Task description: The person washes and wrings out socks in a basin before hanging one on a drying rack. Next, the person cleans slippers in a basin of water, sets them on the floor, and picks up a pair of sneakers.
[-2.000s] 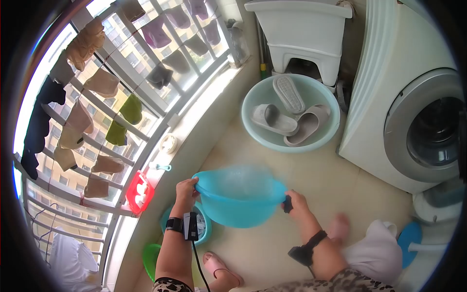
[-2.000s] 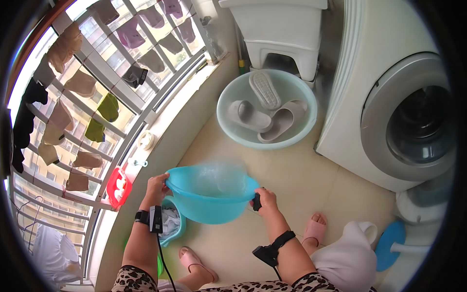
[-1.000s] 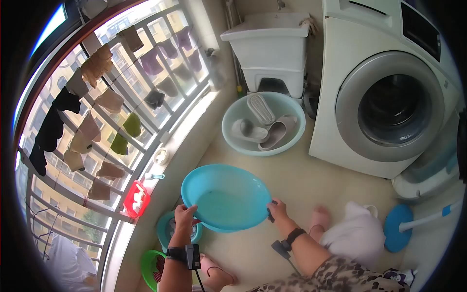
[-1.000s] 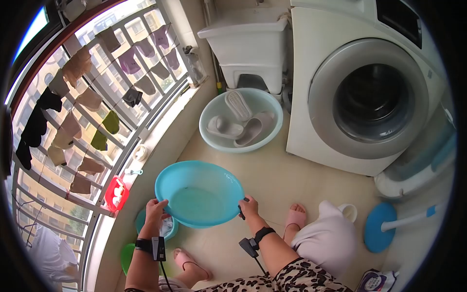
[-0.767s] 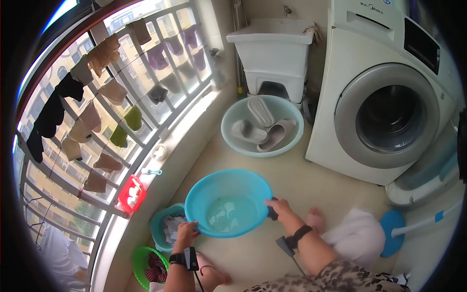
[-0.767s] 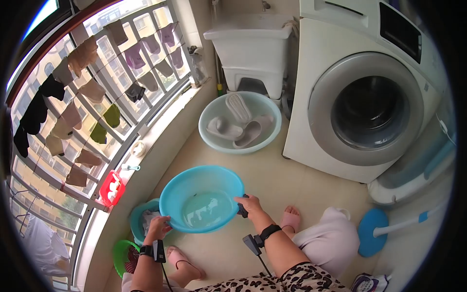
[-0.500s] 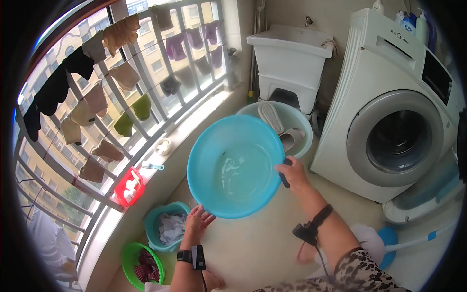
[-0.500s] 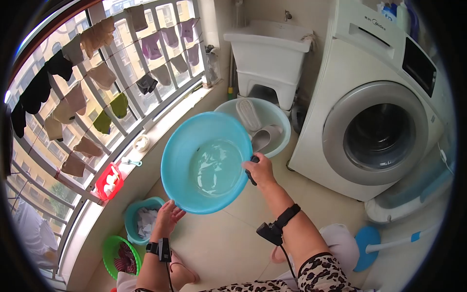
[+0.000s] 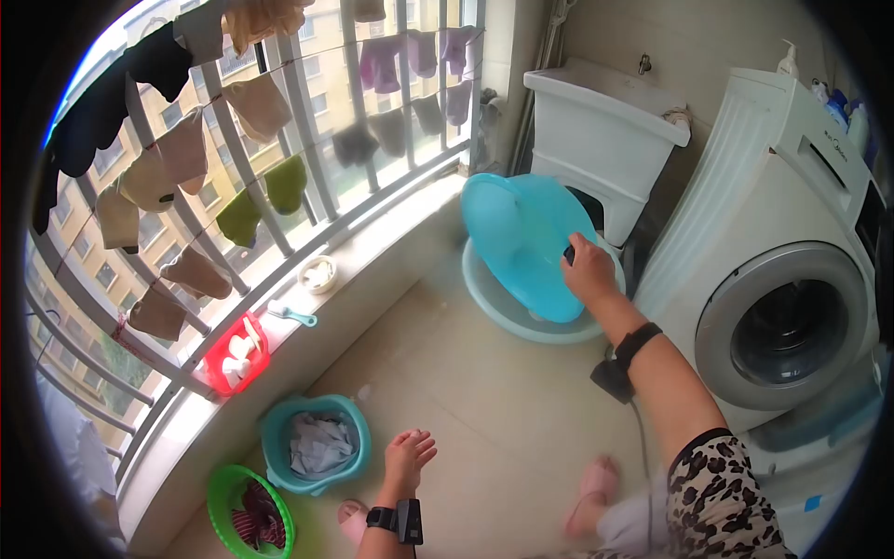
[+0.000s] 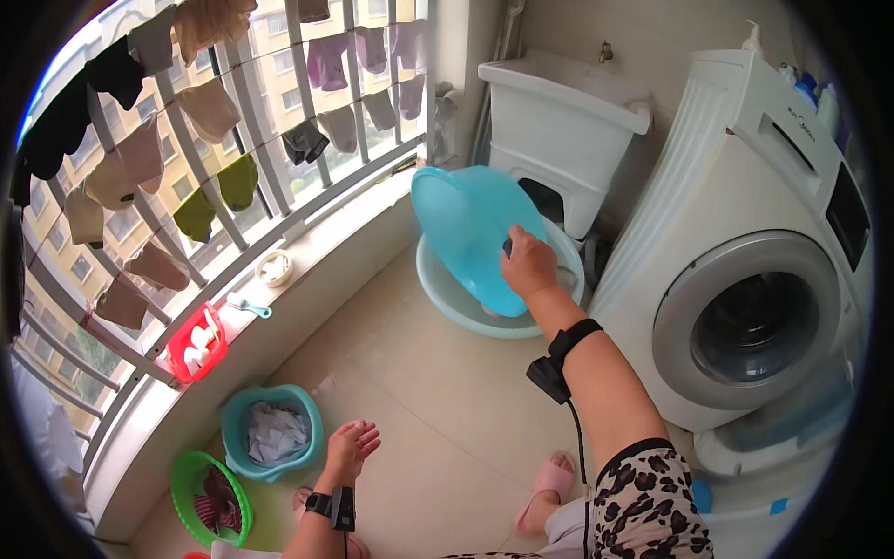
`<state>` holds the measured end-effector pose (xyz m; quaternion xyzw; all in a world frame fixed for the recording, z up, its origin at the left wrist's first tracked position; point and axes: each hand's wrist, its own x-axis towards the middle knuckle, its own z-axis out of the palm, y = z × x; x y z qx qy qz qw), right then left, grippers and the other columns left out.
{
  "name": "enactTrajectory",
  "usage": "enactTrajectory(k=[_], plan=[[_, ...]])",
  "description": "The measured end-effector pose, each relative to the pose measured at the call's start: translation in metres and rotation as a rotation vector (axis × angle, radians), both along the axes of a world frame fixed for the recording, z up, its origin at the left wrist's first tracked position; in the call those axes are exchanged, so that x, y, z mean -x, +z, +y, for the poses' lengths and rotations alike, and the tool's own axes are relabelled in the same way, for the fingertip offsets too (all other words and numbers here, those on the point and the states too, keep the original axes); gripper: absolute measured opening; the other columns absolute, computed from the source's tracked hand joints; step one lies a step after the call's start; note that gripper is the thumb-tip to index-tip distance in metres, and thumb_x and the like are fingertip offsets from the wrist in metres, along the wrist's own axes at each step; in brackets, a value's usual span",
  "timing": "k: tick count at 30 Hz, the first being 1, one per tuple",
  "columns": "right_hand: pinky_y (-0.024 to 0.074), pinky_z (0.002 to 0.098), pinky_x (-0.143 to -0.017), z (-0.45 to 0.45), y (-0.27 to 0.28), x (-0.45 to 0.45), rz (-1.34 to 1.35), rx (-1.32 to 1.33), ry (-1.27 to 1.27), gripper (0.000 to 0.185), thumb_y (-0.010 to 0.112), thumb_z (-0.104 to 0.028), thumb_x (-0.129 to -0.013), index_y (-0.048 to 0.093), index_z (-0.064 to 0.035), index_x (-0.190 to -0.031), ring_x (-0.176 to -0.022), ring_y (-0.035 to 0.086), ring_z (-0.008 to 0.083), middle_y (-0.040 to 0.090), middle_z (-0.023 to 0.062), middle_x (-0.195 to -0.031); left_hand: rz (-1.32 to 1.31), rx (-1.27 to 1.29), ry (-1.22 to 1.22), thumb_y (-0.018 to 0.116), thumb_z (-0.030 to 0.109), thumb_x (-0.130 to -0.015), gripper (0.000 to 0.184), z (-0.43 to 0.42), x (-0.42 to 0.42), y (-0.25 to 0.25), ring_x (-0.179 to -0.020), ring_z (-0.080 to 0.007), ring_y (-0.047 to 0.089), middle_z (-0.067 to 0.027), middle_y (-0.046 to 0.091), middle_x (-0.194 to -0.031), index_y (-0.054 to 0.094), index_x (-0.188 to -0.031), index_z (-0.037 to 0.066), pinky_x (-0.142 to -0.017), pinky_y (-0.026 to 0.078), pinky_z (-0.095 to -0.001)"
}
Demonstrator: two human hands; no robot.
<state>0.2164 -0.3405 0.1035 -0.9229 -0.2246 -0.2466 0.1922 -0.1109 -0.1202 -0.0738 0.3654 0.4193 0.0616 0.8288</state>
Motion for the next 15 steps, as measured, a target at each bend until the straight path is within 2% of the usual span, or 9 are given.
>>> enactTrajectory(k=[3, 4, 9, 15], plan=[[0.0483, 0.0452, -0.068, 0.013, -0.025, -0.004, 0.046, 0.08, 0.058, 0.019, 0.062, -0.014, -0.075, 0.049, -0.0054, -0.087, -0.079, 0.059, 0.0366, 0.06, 0.0156, -0.084, 0.007, 0.011, 0.026, 0.058, 0.01, -0.084, 0.014, 0.001, -0.002, -0.006, -0.081, -0.0221, 0.062, -0.0119, 0.06, -0.096, 0.054, -0.096, 0.003, -0.068, 0.055, -0.0334], [0.048, 0.045, -0.07, 0.021, -0.035, 0.004, 0.139, 0.065, 0.038, 0.019, 0.062, -0.013, -0.075, 0.049, -0.0051, -0.087, -0.082, 0.059, 0.0361, 0.059, 0.0159, -0.086, 0.012, 0.019, 0.014, 0.058, 0.009, -0.084, 0.014, 0.0, -0.002, -0.009, -0.08, -0.022, 0.062, -0.0119, 0.06, -0.096, 0.054, -0.096, 0.002, -0.068, 0.055, -0.0332], [0.0482, 0.0442, -0.071, 0.03, -0.08, -0.003, 0.155, -0.029, -0.021, 0.02, 0.063, -0.011, -0.074, 0.049, -0.0042, -0.087, -0.083, 0.058, 0.0357, 0.059, 0.0164, -0.086, 0.02, 0.039, -0.044, 0.057, 0.009, -0.084, 0.014, -0.008, 0.0, -0.019, -0.079, -0.0217, 0.063, -0.0117, 0.06, -0.095, 0.054, -0.096, 0.002, -0.067, 0.055, -0.0323], [0.0484, 0.0443, -0.071, 0.03, -0.101, -0.02, 0.195, -0.059, -0.184, 0.021, 0.064, -0.013, -0.074, 0.051, -0.0039, -0.088, -0.084, 0.058, 0.0368, 0.056, 0.0171, -0.09, 0.054, 0.044, -0.014, 0.056, 0.008, -0.084, 0.009, -0.011, 0.003, -0.023, -0.08, -0.0212, 0.062, -0.0113, 0.06, -0.095, 0.055, -0.092, 0.004, -0.068, 0.055, -0.0328]])
